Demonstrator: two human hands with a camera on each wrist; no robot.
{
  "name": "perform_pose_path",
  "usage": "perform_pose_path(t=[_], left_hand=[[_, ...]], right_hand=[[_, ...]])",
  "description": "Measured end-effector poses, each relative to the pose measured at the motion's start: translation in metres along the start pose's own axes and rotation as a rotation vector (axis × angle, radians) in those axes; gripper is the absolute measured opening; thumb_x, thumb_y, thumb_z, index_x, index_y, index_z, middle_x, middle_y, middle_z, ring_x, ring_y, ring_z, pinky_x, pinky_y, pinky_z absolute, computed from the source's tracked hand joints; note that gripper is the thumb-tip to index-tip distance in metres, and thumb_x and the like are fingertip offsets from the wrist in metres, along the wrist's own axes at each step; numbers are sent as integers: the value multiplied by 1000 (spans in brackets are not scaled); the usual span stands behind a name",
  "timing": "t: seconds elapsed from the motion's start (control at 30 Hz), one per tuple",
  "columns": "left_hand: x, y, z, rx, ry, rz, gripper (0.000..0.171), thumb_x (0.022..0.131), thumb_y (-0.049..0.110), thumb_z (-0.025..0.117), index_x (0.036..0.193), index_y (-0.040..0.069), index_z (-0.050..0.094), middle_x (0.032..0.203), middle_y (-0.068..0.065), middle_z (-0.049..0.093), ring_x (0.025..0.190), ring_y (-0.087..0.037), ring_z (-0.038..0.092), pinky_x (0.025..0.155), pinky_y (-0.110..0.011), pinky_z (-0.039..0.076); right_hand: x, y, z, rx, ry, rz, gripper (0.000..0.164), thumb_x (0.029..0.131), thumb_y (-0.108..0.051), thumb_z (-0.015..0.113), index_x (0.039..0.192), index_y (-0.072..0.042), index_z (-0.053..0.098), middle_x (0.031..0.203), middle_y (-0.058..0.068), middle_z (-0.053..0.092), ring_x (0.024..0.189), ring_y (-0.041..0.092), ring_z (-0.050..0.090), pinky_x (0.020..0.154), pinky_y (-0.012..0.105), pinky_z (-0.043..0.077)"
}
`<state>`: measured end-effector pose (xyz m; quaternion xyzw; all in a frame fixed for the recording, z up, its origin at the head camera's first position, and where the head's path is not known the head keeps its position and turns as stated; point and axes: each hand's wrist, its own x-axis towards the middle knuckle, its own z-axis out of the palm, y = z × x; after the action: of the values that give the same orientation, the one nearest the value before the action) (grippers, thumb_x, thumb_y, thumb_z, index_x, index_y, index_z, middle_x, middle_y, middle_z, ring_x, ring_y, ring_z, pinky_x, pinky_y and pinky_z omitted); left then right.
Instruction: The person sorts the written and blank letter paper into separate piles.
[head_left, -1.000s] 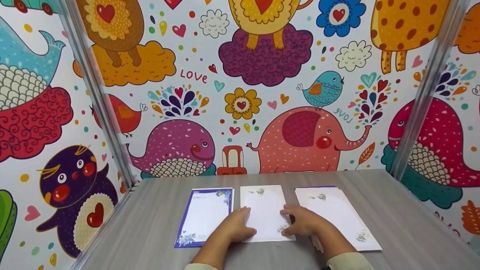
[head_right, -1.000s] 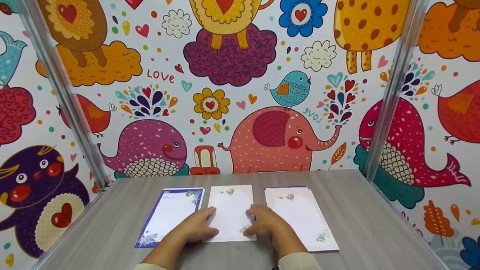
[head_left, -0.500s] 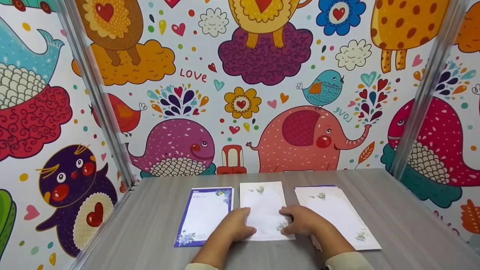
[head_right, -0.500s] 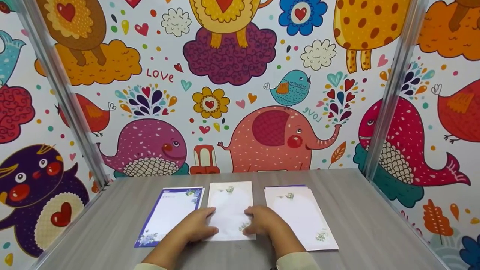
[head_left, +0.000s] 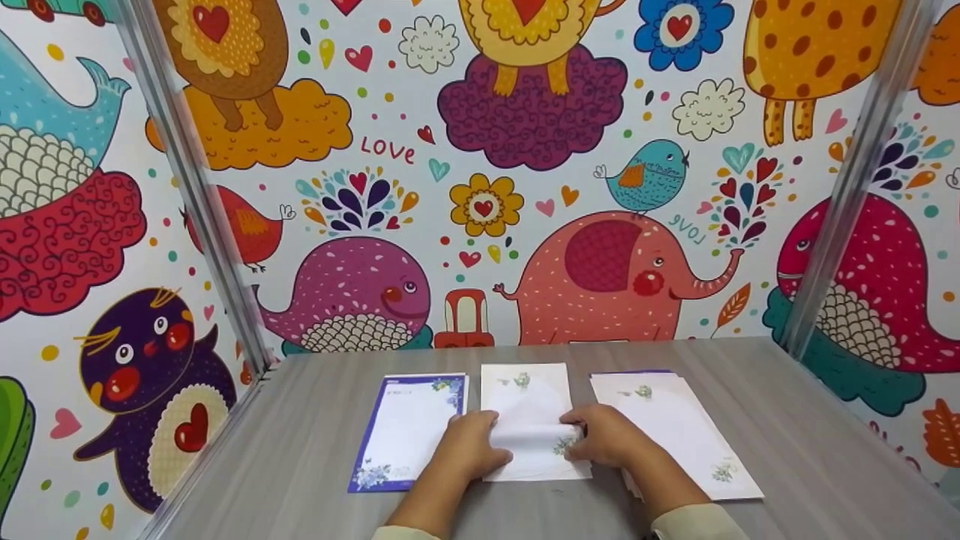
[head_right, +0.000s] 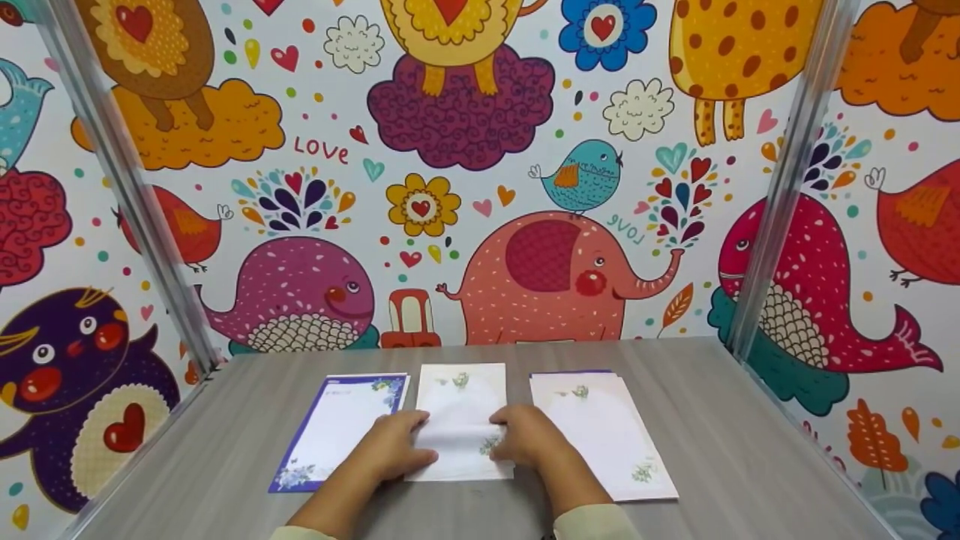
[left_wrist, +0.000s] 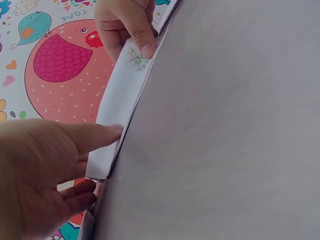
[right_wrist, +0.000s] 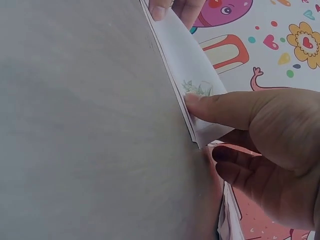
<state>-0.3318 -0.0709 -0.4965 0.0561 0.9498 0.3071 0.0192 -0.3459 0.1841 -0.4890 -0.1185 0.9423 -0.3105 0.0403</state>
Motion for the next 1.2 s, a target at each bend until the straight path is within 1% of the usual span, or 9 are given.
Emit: perform_pose_path(t=[0.13, 0.27, 0.5, 0.6, 0.7, 0.77, 0.87, 1.03, 1.2], left_hand=[[0, 0, 0, -15, 17, 12, 67, 81, 28, 93, 139, 5, 69, 142, -16, 69, 140, -40, 58, 123, -57, 44], [-1, -2, 2, -59, 39, 14, 63, 83, 26, 91, 138, 4, 70, 141, -18, 68, 141, -41, 57, 123, -58, 43], [0, -6, 4, -186, 173, 44, 44, 90, 15, 79, 129, -3, 72, 131, -23, 72, 129, -43, 66, 115, -58, 51], [0, -6, 3, -287, 211, -3, 39, 93, 10, 73, 130, -4, 71, 127, -23, 75, 125, -42, 69, 111, -57, 54], [1, -5, 2, -382, 220, -84, 42, 94, 11, 72, 134, -2, 70, 131, -21, 74, 128, -40, 68, 112, -56, 53], [2, -5, 2, -436, 225, -135, 44, 93, 12, 73, 136, -1, 69, 134, -20, 73, 132, -39, 66, 115, -56, 52], [2, -6, 1, -471, 249, -166, 46, 90, 10, 76, 134, -3, 69, 133, -20, 73, 130, -39, 66, 115, -56, 51], [3, -10, 0, -476, 294, -145, 44, 83, 4, 77, 125, -7, 72, 120, -21, 76, 118, -35, 71, 107, -52, 56], [3, -10, 1, -518, 288, -135, 42, 84, 3, 75, 124, -7, 72, 114, -18, 79, 110, -29, 74, 100, -46, 61]], right_hand=[[0, -2, 0, 28, -3, 28, 49, 76, -10, 94, 123, -16, 81, 120, 6, 77, 104, 21, 66, 109, 59, 53], [1, -1, 0, 81, 23, 19, 53, 76, -10, 94, 127, -15, 79, 123, 5, 78, 111, 24, 70, 110, 58, 54], [3, -1, 1, 213, 189, 91, 42, 93, -13, 79, 133, -3, 73, 128, 14, 77, 124, 35, 72, 112, 58, 53], [4, -2, 0, 242, 226, 150, 38, 95, -12, 75, 131, 0, 72, 124, 15, 77, 122, 36, 71, 112, 59, 53], [4, -2, 0, 267, 245, 192, 38, 94, -11, 76, 130, 2, 72, 121, 16, 77, 118, 36, 71, 112, 59, 54], [4, -2, 0, 280, 253, 208, 42, 93, -11, 77, 132, 3, 70, 123, 18, 75, 120, 38, 70, 113, 60, 52], [4, -3, 0, 286, 252, 212, 46, 93, -10, 77, 135, 5, 68, 130, 23, 72, 128, 43, 66, 116, 62, 49], [5, -2, 1, 320, 248, 210, 39, 96, -9, 73, 133, 3, 71, 134, 24, 71, 131, 45, 64, 116, 63, 48], [4, 0, 1, 348, 256, 199, 32, 100, -9, 65, 130, 0, 74, 134, 23, 72, 132, 45, 64, 115, 64, 49]])
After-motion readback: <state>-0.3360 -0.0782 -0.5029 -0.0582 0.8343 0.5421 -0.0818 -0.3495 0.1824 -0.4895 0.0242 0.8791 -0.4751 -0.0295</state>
